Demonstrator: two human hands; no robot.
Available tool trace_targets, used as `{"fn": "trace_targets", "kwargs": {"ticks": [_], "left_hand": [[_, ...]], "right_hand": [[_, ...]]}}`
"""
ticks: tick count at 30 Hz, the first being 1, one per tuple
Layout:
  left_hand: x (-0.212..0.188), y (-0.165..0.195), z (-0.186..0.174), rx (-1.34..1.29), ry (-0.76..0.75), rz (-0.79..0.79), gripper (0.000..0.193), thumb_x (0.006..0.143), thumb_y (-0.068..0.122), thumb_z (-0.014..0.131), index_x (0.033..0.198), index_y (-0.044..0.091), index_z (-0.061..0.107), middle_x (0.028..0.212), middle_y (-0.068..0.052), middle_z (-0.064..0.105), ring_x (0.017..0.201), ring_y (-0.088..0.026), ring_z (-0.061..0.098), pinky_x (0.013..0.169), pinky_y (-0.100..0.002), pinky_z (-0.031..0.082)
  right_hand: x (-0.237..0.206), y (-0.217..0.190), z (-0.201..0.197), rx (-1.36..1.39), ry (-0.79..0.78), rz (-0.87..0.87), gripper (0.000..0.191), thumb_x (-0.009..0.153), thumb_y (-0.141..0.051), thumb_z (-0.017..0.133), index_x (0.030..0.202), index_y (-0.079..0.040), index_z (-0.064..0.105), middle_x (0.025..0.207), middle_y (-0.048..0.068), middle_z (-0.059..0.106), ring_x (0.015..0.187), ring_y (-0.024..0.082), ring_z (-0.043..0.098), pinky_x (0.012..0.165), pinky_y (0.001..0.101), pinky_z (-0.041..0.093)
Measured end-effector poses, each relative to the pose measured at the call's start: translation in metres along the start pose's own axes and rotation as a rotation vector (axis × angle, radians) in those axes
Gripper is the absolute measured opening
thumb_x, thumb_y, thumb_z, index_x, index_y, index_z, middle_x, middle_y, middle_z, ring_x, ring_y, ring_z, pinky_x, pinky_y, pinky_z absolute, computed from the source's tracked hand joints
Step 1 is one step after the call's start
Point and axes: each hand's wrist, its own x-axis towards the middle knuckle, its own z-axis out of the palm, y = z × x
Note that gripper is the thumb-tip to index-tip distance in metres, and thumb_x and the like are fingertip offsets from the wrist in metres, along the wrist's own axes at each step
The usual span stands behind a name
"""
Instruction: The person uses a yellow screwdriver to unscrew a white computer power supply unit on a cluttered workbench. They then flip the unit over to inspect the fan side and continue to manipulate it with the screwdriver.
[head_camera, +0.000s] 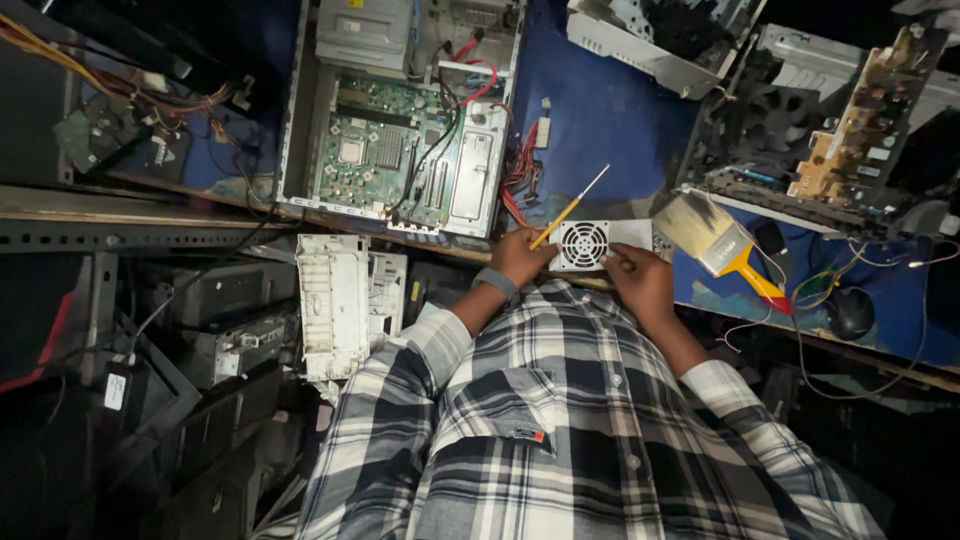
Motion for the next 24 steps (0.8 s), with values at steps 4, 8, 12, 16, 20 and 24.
{"fn": "trace_targets", "kwargs": {"ticks": [4,8,12,16,20,24], "left_hand": [[0.003,-0.005,0.002,0.047,-0.001,-0.034,0.037,0.078,0.036,0.087,0.082,0.002,0.072,0.078,-0.009,0.075,0.070,-0.017,0.071,0.068,-0.033,0.057],[0.003,-0.006,0.002,0.035,-0.009,-0.036,0.037,0.077,0.036,0.087,0.081,0.003,0.072,0.074,-0.009,0.074,0.067,-0.017,0.070,0.067,-0.033,0.056],[0.002,-0.003,0.001,0.038,-0.027,-0.064,0.036,0.078,0.036,0.086,0.080,0.003,0.070,0.071,-0.008,0.072,0.064,-0.016,0.070,0.064,-0.033,0.056],[0.000,0.001,-0.001,0.009,-0.035,-0.075,0.036,0.077,0.036,0.086,0.079,0.003,0.070,0.072,-0.008,0.073,0.065,-0.016,0.071,0.064,-0.033,0.056],[-0.001,0.004,-0.002,0.020,-0.035,-0.070,0.035,0.077,0.035,0.086,0.079,0.003,0.071,0.072,-0.008,0.074,0.066,-0.016,0.071,0.064,-0.032,0.056],[0.001,0.005,-0.002,0.038,-0.043,-0.088,0.036,0.077,0.036,0.086,0.081,0.003,0.072,0.075,-0.009,0.074,0.067,-0.018,0.072,0.066,-0.033,0.057]], "right_hand": [[0.000,0.002,0.001,0.002,-0.017,0.077,0.034,0.086,-0.022,0.084,0.113,-0.003,0.078,0.080,0.013,0.075,0.065,0.016,0.070,0.062,0.0304,0.055],[-0.001,0.005,0.002,-0.008,-0.015,0.105,0.034,0.086,-0.024,0.084,0.113,-0.004,0.079,0.078,0.013,0.074,0.063,0.017,0.069,0.061,0.0310,0.054],[-0.001,0.005,0.002,-0.024,-0.010,0.080,0.033,0.087,-0.026,0.084,0.112,-0.005,0.079,0.079,0.013,0.074,0.065,0.017,0.069,0.062,0.0308,0.055],[-0.001,0.003,0.001,-0.008,-0.030,0.104,0.034,0.087,-0.026,0.083,0.113,-0.004,0.078,0.080,0.013,0.075,0.066,0.016,0.071,0.063,0.0306,0.055],[-0.002,0.002,-0.001,0.015,-0.041,0.131,0.035,0.086,-0.024,0.083,0.114,-0.003,0.078,0.082,0.013,0.076,0.067,0.016,0.071,0.063,0.0306,0.056],[-0.001,0.002,0.000,0.029,-0.035,0.102,0.034,0.087,-0.023,0.083,0.114,-0.002,0.078,0.087,0.013,0.077,0.072,0.016,0.073,0.066,0.0296,0.057]]}}
